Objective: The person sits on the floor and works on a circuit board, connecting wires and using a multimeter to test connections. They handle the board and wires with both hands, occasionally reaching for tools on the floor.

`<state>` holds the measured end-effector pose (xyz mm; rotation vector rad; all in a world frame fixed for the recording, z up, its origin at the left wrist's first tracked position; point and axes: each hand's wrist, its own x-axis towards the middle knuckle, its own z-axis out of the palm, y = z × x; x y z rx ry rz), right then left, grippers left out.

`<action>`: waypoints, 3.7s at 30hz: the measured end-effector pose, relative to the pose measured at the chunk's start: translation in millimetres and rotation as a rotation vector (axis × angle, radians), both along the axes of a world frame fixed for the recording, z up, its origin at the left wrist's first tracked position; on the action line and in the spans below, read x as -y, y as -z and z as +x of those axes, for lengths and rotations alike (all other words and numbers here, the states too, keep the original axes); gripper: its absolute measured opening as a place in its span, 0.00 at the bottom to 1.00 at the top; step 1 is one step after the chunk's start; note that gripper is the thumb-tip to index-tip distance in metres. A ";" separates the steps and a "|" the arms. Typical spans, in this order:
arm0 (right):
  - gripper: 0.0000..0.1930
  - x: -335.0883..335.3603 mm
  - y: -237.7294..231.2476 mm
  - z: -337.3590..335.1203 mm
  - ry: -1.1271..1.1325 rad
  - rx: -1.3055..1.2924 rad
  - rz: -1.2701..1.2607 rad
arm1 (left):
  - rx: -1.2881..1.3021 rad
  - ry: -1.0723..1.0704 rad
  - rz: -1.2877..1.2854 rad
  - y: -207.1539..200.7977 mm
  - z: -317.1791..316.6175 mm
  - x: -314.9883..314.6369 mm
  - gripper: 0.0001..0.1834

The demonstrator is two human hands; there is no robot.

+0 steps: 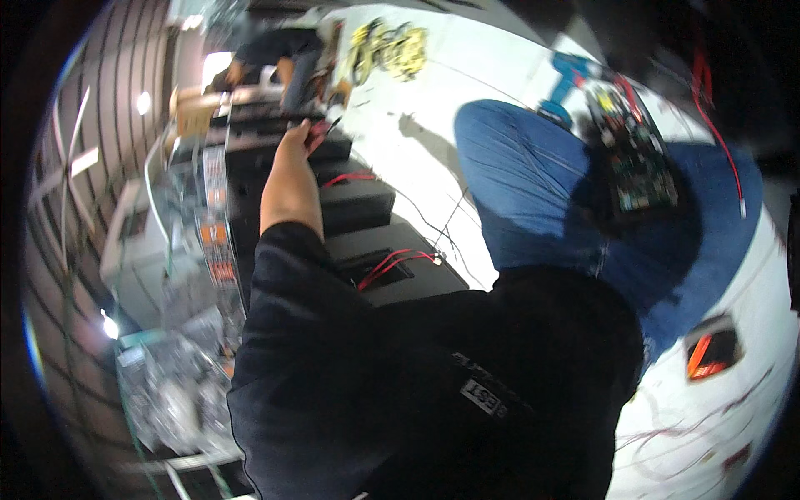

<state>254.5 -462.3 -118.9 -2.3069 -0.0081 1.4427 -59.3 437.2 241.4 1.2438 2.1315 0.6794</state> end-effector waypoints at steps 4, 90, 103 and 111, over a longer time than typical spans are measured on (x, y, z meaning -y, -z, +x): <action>0.14 -61.0 -32.5 52.9 -0.142 0.032 0.102 | -0.017 -0.125 0.004 -10.3 -53.6 -5.3 0.11; 0.18 -382.0 -126.0 235.0 -0.914 0.597 0.816 | 0.155 0.314 -0.158 244.6 -51.7 443.3 0.12; 0.18 -383.9 -140.0 223.5 -0.923 0.563 0.778 | -0.136 -0.369 -0.489 243.9 -113.4 676.4 0.13; 0.17 -394.9 -138.7 226.9 -0.982 0.494 0.752 | -0.454 -0.933 -0.714 253.5 -109.0 772.8 0.19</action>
